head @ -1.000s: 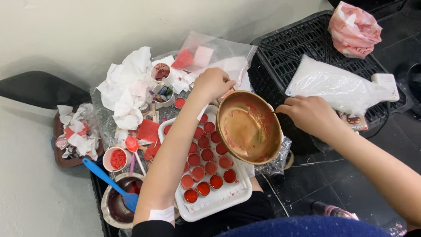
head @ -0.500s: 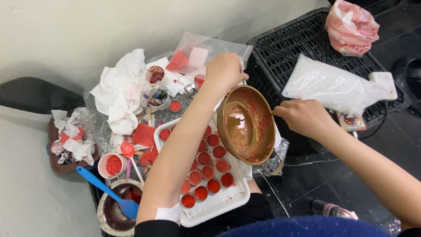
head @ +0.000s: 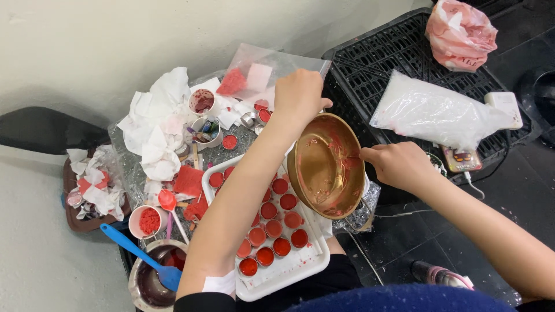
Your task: Preparing, mixing, and stirring ingredients for small lip balms or candles in a production workshop.
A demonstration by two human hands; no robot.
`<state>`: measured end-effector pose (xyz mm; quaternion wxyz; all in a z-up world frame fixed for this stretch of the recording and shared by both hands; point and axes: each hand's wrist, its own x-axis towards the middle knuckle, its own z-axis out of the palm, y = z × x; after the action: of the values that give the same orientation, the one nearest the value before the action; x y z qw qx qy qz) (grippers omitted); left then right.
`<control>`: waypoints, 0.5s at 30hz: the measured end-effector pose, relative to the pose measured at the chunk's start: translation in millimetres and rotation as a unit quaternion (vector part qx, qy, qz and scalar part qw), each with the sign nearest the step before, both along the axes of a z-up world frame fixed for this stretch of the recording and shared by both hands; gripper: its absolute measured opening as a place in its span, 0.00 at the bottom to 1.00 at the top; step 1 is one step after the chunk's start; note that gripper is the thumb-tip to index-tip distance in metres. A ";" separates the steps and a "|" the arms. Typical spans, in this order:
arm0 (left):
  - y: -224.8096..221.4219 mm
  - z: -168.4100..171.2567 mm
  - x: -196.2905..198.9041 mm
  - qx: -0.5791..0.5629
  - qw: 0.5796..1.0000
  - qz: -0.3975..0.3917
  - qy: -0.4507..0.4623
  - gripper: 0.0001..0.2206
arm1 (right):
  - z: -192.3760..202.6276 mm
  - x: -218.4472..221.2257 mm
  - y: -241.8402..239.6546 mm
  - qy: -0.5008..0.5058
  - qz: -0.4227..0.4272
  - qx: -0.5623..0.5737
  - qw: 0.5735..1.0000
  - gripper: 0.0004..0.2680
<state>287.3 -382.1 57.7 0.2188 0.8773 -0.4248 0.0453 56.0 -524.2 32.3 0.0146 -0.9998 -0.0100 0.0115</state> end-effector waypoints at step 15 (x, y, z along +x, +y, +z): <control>-6.7 0.9 -12.1 0.018 0.998 0.013 -0.056 0.19 | 2.7 -2.2 4.4 0.087 -0.039 0.040 0.995 0.13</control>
<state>275.2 -388.7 58.6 0.1785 0.8824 -0.4259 0.0899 53.8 -519.8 35.0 0.0557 -0.9933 0.0295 0.0971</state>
